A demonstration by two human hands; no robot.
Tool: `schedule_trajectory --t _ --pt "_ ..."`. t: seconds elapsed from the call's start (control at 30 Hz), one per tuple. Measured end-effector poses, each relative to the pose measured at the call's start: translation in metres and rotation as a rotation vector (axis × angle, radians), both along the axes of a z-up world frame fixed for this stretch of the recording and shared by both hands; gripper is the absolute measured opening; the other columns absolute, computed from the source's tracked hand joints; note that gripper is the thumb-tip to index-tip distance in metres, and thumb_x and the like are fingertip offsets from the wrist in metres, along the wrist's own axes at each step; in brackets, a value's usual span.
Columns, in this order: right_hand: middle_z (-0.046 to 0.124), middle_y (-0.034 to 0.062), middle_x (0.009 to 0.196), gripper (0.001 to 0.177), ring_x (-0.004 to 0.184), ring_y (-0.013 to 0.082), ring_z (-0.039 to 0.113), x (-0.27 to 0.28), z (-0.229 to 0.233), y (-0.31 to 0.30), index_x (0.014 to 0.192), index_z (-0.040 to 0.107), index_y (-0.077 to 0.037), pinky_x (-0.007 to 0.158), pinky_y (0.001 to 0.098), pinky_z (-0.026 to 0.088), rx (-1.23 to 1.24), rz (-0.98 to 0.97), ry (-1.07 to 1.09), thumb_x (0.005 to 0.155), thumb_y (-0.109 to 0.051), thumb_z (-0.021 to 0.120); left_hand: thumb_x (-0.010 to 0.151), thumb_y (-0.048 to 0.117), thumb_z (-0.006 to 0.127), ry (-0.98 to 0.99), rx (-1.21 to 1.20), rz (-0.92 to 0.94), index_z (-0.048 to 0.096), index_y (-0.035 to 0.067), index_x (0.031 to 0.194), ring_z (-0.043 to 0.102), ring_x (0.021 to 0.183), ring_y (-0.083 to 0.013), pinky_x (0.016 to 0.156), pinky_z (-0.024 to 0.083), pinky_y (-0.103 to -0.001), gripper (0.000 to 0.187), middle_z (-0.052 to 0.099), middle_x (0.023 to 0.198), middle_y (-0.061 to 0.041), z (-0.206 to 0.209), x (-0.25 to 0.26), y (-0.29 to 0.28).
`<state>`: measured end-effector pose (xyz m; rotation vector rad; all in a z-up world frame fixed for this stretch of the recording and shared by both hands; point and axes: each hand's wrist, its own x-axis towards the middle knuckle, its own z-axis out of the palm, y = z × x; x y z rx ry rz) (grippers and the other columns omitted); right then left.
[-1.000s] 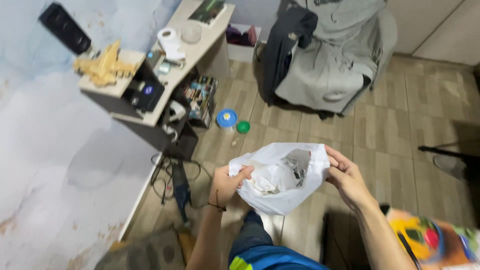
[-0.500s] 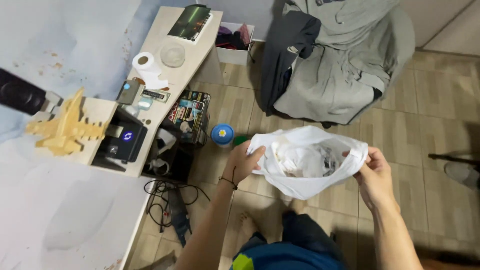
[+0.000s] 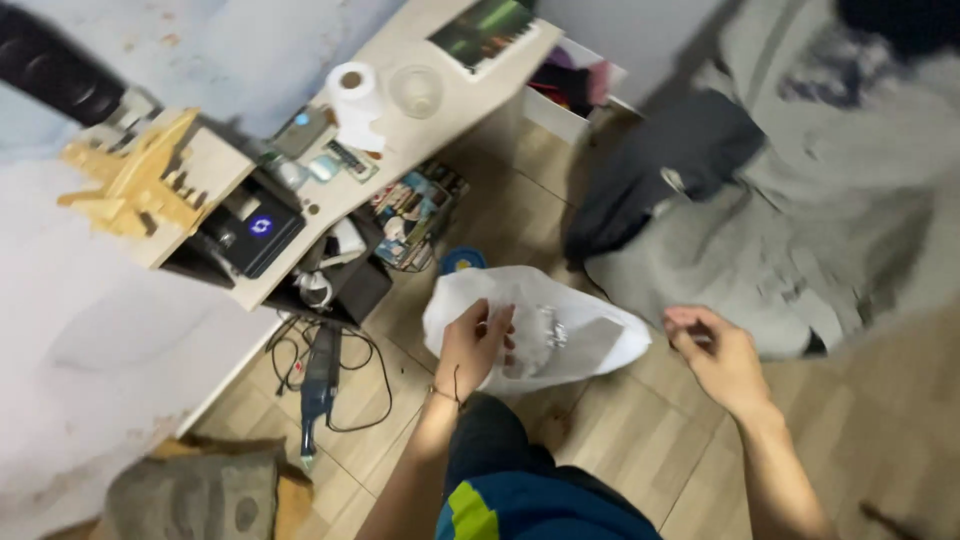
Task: Washing hands in a bathroom sink and then collecting various trash items from a cluttered room into a plastic bag.
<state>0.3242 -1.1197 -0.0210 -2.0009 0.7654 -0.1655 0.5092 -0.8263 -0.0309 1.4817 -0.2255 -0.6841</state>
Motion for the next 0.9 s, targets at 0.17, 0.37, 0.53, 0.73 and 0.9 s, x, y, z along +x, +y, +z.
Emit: schedule_trajectory --t 0.17,0.37,0.53,0.73,0.9 --pt "0.073 0.0046 0.092 0.021 0.087 0.0103 0.069 0.118 0.017 -0.002 0.115 0.073 -0.002 0.076 0.0249 0.056 0.023 0.267 -0.147 0.096 -0.012 0.071 0.097 0.021 0.072 -0.533 0.299 0.242 0.063 -0.003 0.087 0.061 0.067 -0.022 0.064 0.052 -0.034 0.028 0.064 0.085 -0.015 -0.027 0.022 0.008" --pt "0.074 0.0039 0.084 0.023 0.071 0.0092 0.061 0.226 -0.004 0.011 0.115 0.075 -0.006 0.064 0.0264 0.051 0.023 0.48 -0.108 0.094 -0.015 0.073 0.093 0.024 0.069 -0.28 0.245 0.414 0.068 0.001 0.09 0.064 0.065 -0.0162 0.06 0.053 -0.033 0.024 0.067 0.085 -0.011 -0.023 0.065 0.025" --pt "0.077 0.004 0.088 0.025 0.075 0.0094 0.07 0.315 -0.001 0.015 0.114 0.073 -0.006 0.067 0.0273 0.056 -0.023 0.584 -0.074 0.091 -0.016 0.073 0.095 0.028 0.071 -0.223 0.483 0.461 0.061 0.0 0.079 0.053 0.056 -0.018 0.055 0.046 -0.036 0.034 0.063 0.067 -0.012 -0.042 0.099 0.043" --pt "0.077 0.0069 0.094 0.027 0.078 0.014 0.072 0.441 0.0 0.03 0.112 0.073 -0.006 0.072 0.0291 0.057 -0.093 0.697 -0.101 0.089 -0.019 0.075 0.091 0.028 0.071 -0.229 0.392 0.654 0.063 0.002 0.081 0.053 0.053 -0.0111 0.05 0.046 -0.031 0.029 0.062 0.064 -0.006 -0.023 0.132 0.043" --pt "0.077 0.0082 0.1 0.023 0.081 0.0156 0.074 0.579 -0.04 0.057 0.11 0.072 -0.005 0.073 0.0306 0.059 -0.152 0.959 -0.213 0.091 -0.018 0.075 0.091 0.03 0.076 -0.041 0.566 0.832 0.06 -0.001 0.072 0.042 0.05 -0.0121 0.047 0.037 -0.031 0.039 0.058 0.055 -0.007 -0.034 0.155 0.029"
